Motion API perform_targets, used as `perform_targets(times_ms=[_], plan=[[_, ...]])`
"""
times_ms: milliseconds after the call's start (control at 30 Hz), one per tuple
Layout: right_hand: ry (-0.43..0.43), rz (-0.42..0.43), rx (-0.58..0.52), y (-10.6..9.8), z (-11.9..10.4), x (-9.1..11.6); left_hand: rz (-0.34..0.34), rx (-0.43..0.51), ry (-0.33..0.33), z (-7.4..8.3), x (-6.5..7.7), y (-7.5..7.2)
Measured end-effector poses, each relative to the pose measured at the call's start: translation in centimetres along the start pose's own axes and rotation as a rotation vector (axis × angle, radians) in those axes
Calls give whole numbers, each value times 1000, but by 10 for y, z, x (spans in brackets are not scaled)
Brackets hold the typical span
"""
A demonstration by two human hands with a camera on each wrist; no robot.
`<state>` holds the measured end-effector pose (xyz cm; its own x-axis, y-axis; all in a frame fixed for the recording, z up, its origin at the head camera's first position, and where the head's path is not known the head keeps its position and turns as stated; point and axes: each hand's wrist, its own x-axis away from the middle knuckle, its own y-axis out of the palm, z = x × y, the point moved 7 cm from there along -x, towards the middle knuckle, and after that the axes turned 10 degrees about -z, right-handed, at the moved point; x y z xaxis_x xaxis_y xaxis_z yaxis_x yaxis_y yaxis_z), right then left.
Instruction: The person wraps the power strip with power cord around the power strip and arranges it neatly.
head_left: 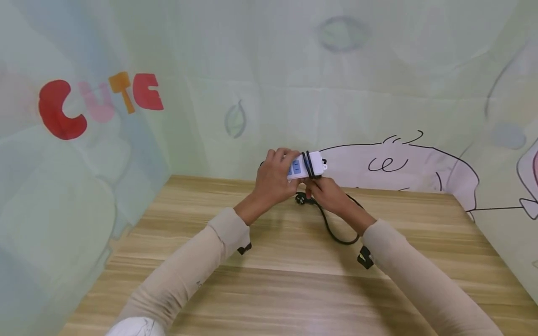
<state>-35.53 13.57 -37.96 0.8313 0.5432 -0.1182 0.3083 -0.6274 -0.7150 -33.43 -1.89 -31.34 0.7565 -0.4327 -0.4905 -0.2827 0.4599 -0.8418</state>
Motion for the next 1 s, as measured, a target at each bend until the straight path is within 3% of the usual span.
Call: perform_targets(times_ms=[267,567,833,1000], plan=[[0,-17,39,2,-5,2,-12,-92,12,-3,-1,2],[65,-49,99,4,-4,5,-110,-215,-20,-4,-4,6],[-11,-40,275,2,-15,11,-155,-308,-72,-12,-6,11],[-61,-36,404,1,-21,14,-188,-319,-85,-16,-5,13]])
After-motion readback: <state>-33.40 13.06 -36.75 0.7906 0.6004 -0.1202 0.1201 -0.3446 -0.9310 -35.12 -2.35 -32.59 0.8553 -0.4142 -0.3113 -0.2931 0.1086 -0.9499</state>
